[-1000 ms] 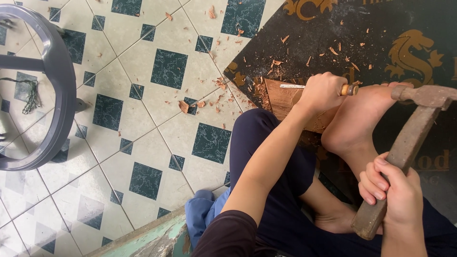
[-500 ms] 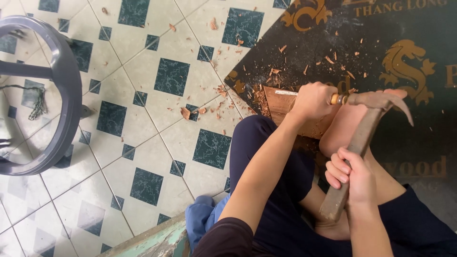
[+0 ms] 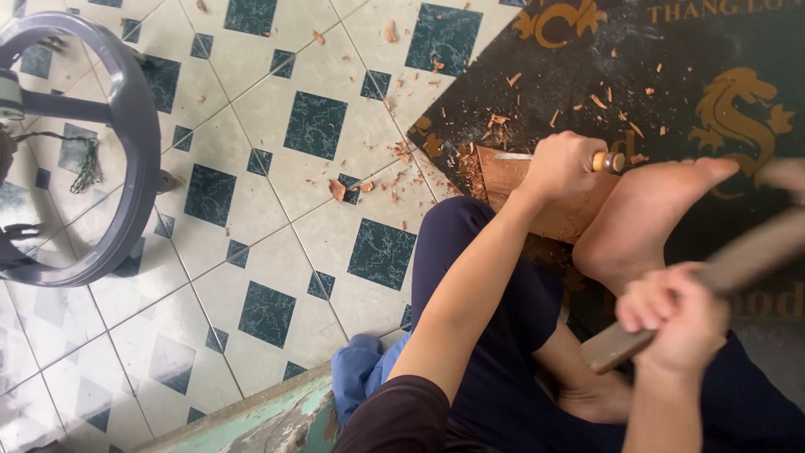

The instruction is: Using a hammer and chisel to carve and shape a piece of wood while sitting on the floor.

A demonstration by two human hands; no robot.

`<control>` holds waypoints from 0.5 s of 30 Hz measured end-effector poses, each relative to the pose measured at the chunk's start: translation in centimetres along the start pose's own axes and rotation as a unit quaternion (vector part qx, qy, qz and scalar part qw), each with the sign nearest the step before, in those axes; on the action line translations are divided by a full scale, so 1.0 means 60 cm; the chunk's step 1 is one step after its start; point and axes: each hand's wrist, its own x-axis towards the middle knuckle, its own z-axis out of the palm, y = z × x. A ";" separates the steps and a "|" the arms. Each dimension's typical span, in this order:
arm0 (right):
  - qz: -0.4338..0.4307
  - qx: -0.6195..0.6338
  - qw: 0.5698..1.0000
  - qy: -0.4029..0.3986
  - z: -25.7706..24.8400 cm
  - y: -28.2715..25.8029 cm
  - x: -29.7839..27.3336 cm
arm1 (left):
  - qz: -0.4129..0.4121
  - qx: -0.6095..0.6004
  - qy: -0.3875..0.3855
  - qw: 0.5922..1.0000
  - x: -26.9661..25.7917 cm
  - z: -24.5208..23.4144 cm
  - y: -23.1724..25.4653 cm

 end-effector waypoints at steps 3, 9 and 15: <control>0.133 -0.071 0.988 0.015 0.053 0.030 0.008 | -0.026 0.011 -0.045 0.999 -0.002 -0.017 0.007; 0.090 -0.070 0.993 0.002 0.058 0.008 0.005 | -0.023 0.004 -0.044 0.999 -0.002 -0.012 0.004; 0.017 -0.070 0.997 0.002 0.022 -0.026 -0.010 | -0.069 0.019 -0.061 0.996 -0.002 -0.023 0.021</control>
